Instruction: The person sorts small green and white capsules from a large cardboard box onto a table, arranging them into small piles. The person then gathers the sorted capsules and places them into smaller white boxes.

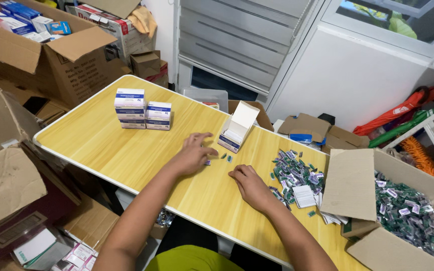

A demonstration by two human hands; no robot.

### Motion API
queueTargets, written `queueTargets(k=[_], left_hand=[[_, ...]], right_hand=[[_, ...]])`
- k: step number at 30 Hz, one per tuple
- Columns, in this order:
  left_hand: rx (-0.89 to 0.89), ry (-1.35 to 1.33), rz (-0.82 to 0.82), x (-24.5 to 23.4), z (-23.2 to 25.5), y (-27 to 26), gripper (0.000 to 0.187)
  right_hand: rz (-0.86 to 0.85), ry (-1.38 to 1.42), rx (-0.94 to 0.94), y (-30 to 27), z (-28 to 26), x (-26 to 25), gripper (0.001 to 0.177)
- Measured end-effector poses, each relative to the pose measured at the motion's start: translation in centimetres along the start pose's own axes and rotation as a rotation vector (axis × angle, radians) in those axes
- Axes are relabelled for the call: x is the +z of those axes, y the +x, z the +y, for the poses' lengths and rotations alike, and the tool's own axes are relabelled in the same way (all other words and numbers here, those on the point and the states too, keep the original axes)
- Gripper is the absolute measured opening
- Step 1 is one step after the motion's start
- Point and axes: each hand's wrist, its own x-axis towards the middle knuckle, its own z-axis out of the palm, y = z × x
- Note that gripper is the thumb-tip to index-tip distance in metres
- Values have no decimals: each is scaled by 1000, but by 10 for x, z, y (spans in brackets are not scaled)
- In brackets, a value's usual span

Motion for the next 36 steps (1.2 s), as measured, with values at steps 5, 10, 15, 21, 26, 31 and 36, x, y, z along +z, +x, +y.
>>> queueTargets(k=[5, 10, 15, 21, 26, 31, 36], left_hand=[[3, -33, 47, -11, 5, -2, 38], [-193, -22, 103, -38, -42, -14, 35], [-109, 4, 47, -29, -60, -25, 49], [-180, 129, -20, -15, -54, -17, 45], [-154, 134, 82, -15, -54, -18, 25], [51, 129, 252, -2, -30, -23, 28], [103, 149, 162, 10, -5, -22, 19]], right_hand=[[1, 2, 5, 1, 1, 1, 24], [-1, 9, 0, 1, 1, -1, 24], [5, 0, -5, 1, 2, 1, 24], [4, 25, 3, 0, 4, 1, 24], [-9, 7, 6, 1, 2, 1, 25], [-24, 0, 19, -5, 2, 0, 26], [-26, -11, 2, -4, 1, -1, 28]])
